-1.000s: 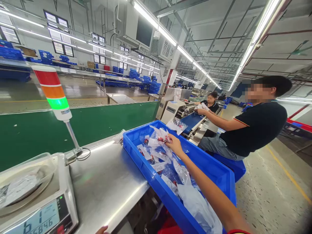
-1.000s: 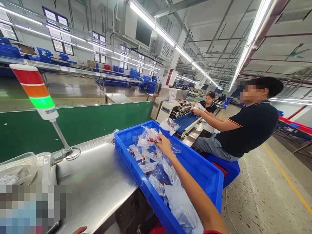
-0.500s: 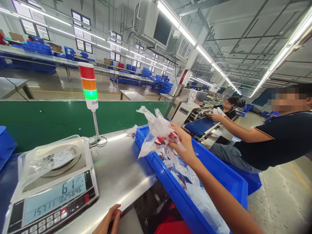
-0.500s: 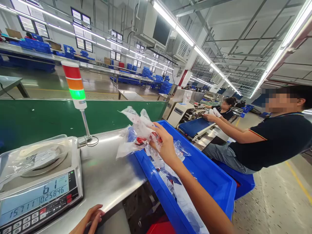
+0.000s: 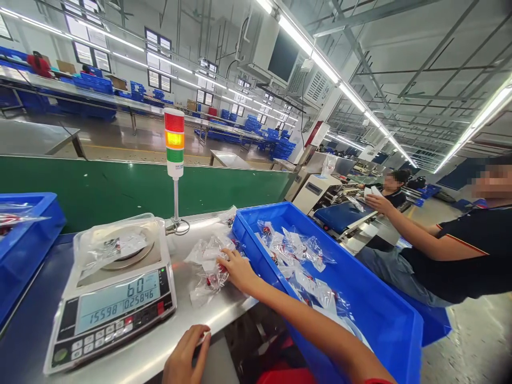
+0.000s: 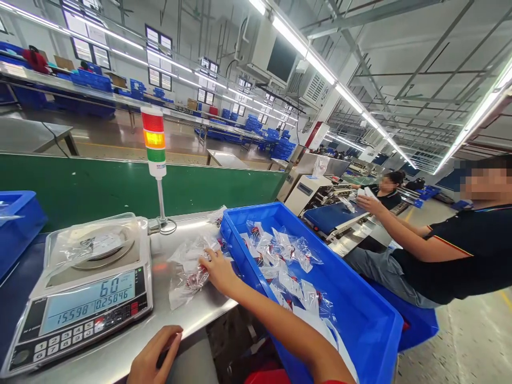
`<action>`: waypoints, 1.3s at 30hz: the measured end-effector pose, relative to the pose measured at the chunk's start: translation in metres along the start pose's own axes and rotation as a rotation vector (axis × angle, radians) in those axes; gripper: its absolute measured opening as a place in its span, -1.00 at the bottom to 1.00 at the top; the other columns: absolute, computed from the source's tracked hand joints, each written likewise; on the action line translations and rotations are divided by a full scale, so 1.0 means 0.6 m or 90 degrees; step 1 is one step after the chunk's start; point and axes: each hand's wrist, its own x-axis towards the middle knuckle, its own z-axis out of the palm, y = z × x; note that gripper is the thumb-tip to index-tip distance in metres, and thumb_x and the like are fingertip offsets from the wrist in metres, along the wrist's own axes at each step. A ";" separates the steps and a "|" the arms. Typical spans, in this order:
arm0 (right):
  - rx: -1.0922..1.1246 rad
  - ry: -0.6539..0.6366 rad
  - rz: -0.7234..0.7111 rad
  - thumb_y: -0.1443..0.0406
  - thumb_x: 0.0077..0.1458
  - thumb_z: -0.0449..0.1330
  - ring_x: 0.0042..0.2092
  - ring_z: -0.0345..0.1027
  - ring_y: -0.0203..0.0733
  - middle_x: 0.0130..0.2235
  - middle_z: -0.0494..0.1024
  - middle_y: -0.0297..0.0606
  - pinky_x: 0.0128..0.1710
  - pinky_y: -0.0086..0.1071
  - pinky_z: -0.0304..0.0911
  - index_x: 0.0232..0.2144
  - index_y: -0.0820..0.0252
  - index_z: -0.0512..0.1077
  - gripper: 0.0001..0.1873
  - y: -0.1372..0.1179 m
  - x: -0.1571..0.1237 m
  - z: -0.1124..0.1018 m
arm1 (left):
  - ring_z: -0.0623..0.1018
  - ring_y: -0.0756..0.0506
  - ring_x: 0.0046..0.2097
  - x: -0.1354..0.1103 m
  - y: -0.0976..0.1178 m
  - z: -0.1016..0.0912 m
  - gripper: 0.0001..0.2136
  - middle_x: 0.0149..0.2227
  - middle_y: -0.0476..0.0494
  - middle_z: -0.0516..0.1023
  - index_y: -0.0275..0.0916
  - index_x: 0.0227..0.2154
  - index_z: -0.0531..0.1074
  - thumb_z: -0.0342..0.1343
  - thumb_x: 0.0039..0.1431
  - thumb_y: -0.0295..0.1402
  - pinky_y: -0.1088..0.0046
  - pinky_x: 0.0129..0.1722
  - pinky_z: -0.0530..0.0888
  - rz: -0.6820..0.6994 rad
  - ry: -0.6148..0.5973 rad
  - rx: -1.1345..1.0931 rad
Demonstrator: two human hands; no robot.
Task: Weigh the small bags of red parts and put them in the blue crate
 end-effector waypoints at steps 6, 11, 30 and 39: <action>0.151 -0.085 0.009 0.33 -0.04 0.44 0.42 -0.19 0.36 0.47 -0.12 -0.07 0.24 0.14 0.21 0.34 -0.02 0.13 -0.04 0.009 -0.003 0.012 | 0.58 -0.22 0.08 0.036 -0.020 0.037 -0.71 0.06 -0.20 0.56 -0.09 0.02 0.51 -0.04 0.36 -0.30 0.19 0.01 0.61 0.117 0.019 0.146; 0.222 -0.088 0.062 0.37 -0.07 0.44 0.45 -0.25 0.30 0.48 -0.15 -0.09 0.30 0.12 0.13 0.36 0.01 0.12 0.00 0.017 -0.041 -0.016 | 0.55 -0.28 0.11 0.036 -0.031 0.059 -0.67 0.08 -0.26 0.53 -0.10 0.03 0.51 -0.07 0.34 -0.37 0.04 -0.04 0.63 0.136 0.069 0.189; 0.277 0.322 0.237 0.35 0.09 -0.09 0.06 0.47 0.05 0.01 0.60 -0.09 0.08 -0.06 0.35 0.04 0.20 0.47 -0.47 0.050 -0.155 0.155 | 0.54 -0.05 0.02 0.064 0.081 -0.130 -0.82 -0.05 -0.12 0.53 -0.14 -0.08 0.41 -0.03 0.37 -0.47 0.44 0.04 0.50 0.089 0.292 0.190; 0.431 0.265 0.325 -0.02 0.07 0.12 -0.07 0.59 0.12 -0.08 0.69 -0.17 -0.08 -0.14 0.50 -0.09 0.08 0.62 -0.50 0.092 -0.244 0.125 | 0.48 -0.22 0.08 0.202 0.029 -0.263 -0.82 -0.07 -0.22 0.57 -0.27 -0.11 0.46 -0.03 0.37 -0.42 0.13 0.11 0.47 0.149 0.278 0.394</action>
